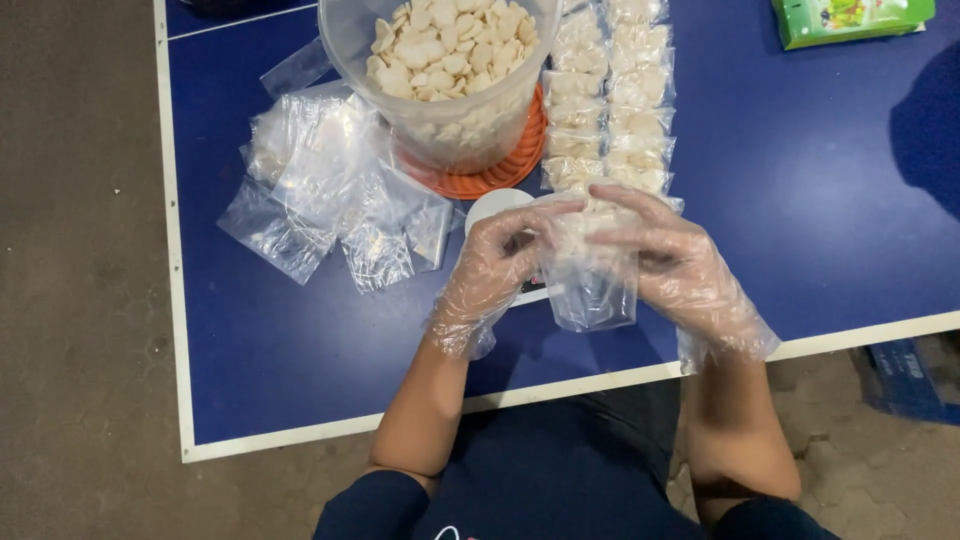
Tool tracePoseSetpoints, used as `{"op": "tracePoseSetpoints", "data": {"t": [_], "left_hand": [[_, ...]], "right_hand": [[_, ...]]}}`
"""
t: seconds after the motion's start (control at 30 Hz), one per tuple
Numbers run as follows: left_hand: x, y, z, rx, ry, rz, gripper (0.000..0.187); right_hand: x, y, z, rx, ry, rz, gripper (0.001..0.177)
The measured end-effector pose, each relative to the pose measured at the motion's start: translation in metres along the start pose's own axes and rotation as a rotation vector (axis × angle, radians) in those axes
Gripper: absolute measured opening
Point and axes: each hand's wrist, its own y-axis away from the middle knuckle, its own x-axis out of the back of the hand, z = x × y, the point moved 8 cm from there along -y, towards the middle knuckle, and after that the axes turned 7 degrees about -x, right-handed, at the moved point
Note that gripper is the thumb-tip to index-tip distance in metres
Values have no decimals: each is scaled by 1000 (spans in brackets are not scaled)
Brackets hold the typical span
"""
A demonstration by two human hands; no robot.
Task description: Weighing and bagging small white snacks into plastic bags on a blue table
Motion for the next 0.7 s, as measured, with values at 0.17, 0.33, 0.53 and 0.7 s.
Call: {"op": "tracePoseSetpoints", "data": {"t": [0.17, 0.33, 0.53, 0.7], "left_hand": [[4, -2, -8, 33, 177, 23, 13], [-1, 2, -6, 30, 198, 5, 21], [-12, 3, 23, -170, 41, -221, 49], [-15, -3, 32, -223, -164, -129, 48]], "right_hand": [[3, 7, -12, 152, 114, 143, 15], [10, 12, 1, 153, 95, 195, 18], [12, 6, 6, 66, 50, 143, 19], [11, -3, -2, -6, -5, 166, 24]]}}
